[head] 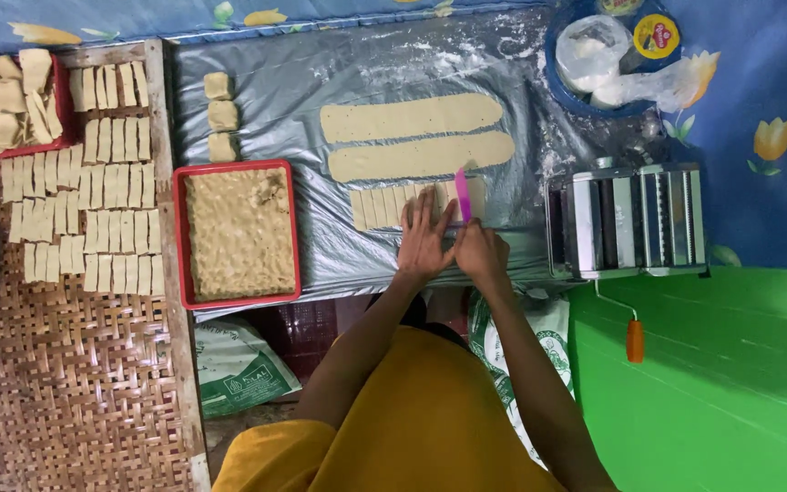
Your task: Cutting dough into strips and placing filling on them to prepare snacks.
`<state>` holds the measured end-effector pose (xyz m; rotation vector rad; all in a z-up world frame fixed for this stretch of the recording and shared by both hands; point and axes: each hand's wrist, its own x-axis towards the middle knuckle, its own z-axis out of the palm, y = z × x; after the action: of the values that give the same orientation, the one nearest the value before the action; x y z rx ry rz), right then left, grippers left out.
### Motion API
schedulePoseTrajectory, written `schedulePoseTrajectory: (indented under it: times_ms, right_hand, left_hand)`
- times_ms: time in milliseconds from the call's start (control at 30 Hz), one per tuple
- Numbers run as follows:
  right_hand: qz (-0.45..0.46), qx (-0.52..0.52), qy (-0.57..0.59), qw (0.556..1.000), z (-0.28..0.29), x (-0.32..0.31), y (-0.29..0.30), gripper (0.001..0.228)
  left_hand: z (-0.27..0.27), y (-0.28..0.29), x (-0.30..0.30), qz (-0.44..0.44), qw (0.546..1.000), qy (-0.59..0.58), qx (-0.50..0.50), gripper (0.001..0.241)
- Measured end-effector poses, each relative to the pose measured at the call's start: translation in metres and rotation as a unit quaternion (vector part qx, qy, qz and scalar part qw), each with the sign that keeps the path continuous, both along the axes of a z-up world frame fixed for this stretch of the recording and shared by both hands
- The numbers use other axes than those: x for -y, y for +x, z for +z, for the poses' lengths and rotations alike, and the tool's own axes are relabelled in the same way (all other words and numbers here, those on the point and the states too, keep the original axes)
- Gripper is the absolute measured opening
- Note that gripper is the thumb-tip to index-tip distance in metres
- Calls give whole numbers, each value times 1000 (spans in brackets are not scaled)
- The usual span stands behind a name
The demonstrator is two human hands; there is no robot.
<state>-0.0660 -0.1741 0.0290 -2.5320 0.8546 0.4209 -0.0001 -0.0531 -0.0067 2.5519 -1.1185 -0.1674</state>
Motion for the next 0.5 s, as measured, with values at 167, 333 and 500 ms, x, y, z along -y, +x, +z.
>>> schedulePoseTrajectory:
  times_ms: [167, 333, 500]
  right_hand:
    - [-10, -8, 15, 1000, -1, 0, 1, 43]
    - [-13, -4, 52, 999, 34, -16, -7, 48]
    - [-19, 77, -8, 997, 30, -15, -22, 46]
  left_hand:
    - [-3, 0, 0, 0, 1000, -8, 0, 77]
    - [-3, -1, 0, -4, 1000, -23, 15, 85]
    - [2, -2, -4, -6, 998, -57, 22, 74]
